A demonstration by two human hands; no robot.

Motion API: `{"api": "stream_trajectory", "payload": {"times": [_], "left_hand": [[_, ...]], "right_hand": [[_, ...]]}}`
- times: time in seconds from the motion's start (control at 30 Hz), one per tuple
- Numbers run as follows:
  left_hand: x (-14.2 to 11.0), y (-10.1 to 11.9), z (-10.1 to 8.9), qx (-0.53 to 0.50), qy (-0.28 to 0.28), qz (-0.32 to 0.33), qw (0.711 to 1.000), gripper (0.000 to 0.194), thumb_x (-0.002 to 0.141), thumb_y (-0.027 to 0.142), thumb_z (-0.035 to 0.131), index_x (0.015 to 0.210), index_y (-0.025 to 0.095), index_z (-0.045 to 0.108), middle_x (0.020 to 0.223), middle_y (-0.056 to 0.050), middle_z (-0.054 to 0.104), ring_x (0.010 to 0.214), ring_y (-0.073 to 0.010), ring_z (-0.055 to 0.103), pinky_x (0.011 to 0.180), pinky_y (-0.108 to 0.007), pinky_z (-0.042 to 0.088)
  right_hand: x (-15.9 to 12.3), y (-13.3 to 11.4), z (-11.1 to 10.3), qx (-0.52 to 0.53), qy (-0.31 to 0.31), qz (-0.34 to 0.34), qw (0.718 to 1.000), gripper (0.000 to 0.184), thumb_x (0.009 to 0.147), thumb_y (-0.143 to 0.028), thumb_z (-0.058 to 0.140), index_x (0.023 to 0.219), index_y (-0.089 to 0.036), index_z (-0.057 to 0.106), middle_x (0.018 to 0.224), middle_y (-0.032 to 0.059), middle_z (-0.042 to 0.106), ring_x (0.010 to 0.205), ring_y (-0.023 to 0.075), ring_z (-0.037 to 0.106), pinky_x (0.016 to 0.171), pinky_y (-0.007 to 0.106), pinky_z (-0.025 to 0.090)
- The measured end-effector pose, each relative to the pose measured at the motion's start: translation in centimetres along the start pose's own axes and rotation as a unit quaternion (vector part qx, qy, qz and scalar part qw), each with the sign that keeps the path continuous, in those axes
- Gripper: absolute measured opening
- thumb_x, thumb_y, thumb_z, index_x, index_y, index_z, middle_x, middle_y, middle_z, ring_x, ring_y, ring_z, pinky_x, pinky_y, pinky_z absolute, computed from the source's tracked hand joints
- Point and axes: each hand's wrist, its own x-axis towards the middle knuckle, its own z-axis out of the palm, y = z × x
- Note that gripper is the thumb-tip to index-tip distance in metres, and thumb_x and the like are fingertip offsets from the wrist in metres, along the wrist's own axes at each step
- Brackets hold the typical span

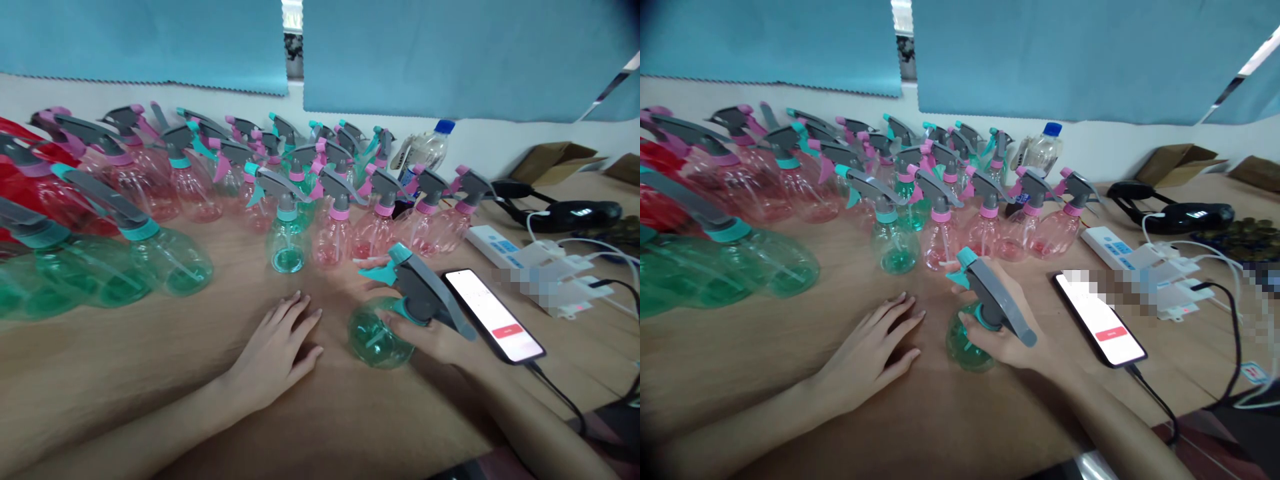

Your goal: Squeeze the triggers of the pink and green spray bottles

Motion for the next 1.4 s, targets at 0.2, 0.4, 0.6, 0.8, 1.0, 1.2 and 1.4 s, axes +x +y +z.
{"api": "stream_trajectory", "payload": {"times": [0.2,0.4,0.6,0.8,1.0,1.2,1.4], "left_hand": [[0.0,0.0,0.0,-0.007,0.004,-0.002,1.000,0.044,0.097,0.038,0.047,0.133,0.013,0.051,0.142,-0.016,0.047,0.135,-0.0312,0.038,0.106,-0.050,0.038],[0.1,-0.1,0.0,-0.004,0.004,0.000,1.000,0.045,0.097,0.039,0.048,0.133,0.013,0.051,0.142,-0.016,0.047,0.134,-0.0312,0.039,0.106,-0.050,0.037],[0.0,-0.1,0.1,-0.007,0.009,-0.001,1.000,0.044,0.097,0.039,0.048,0.133,0.014,0.052,0.142,-0.016,0.048,0.134,-0.0314,0.039,0.106,-0.051,0.038],[0.1,-0.1,0.0,-0.005,0.009,0.002,1.000,0.045,0.096,0.038,0.050,0.133,0.012,0.051,0.141,-0.017,0.048,0.133,-0.0317,0.039,0.106,-0.051,0.038],[0.0,-0.1,0.1,-0.003,0.007,0.000,1.000,0.044,0.097,0.039,0.048,0.133,0.014,0.051,0.142,-0.016,0.048,0.134,-0.0307,0.039,0.106,-0.050,0.038],[0.1,-0.1,0.0,0.000,0.005,0.003,1.000,0.044,0.096,0.038,0.049,0.132,0.012,0.052,0.141,-0.017,0.048,0.132,-0.0323,0.040,0.104,-0.051,0.039],[0.1,-0.1,0.0,0.000,0.004,0.004,1.000,0.045,0.097,0.038,0.048,0.133,0.012,0.051,0.142,-0.017,0.047,0.134,-0.0318,0.038,0.105,-0.051,0.038]], "right_hand": [[-0.1,0.0,0.1,0.004,0.008,-0.005,1.000,0.050,0.072,-0.016,0.053,0.120,-0.030,0.060,0.105,0.0041,0.072,0.103,0.0269,0.067,0.080,0.041,0.061],[0.1,0.1,0.2,0.001,0.009,-0.005,1.000,0.048,0.073,-0.019,0.054,0.120,-0.028,0.059,0.109,0.0048,0.071,0.109,0.0284,0.065,0.088,0.045,0.058],[-0.5,1.6,0.7,0.004,0.018,-0.004,1.000,0.047,0.077,-0.017,0.056,0.123,-0.029,0.057,0.116,0.0050,0.069,0.111,0.0268,0.064,0.090,0.043,0.057],[-0.7,1.7,1.0,-0.019,0.056,-0.026,0.998,0.042,0.081,-0.023,0.057,0.122,-0.027,0.058,0.116,0.0067,0.069,0.111,0.0269,0.065,0.091,0.043,0.057],[-0.4,1.0,1.0,-0.033,0.043,-0.011,0.998,0.039,0.080,-0.021,0.059,0.119,-0.026,0.060,0.111,0.0065,0.071,0.107,0.0266,0.067,0.092,0.042,0.056],[-0.8,2.3,1.2,-0.035,0.024,-0.005,0.999,0.032,0.083,-0.022,0.055,0.114,-0.027,0.061,0.112,0.0054,0.070,0.103,0.0254,0.068,0.092,0.044,0.057],[-0.6,1.3,0.9,0.002,0.038,-0.011,0.999,0.021,0.077,-0.014,0.053,0.092,-0.027,0.061,0.103,0.0022,0.071,0.085,0.0199,0.072,0.081,0.034,0.061]]}}
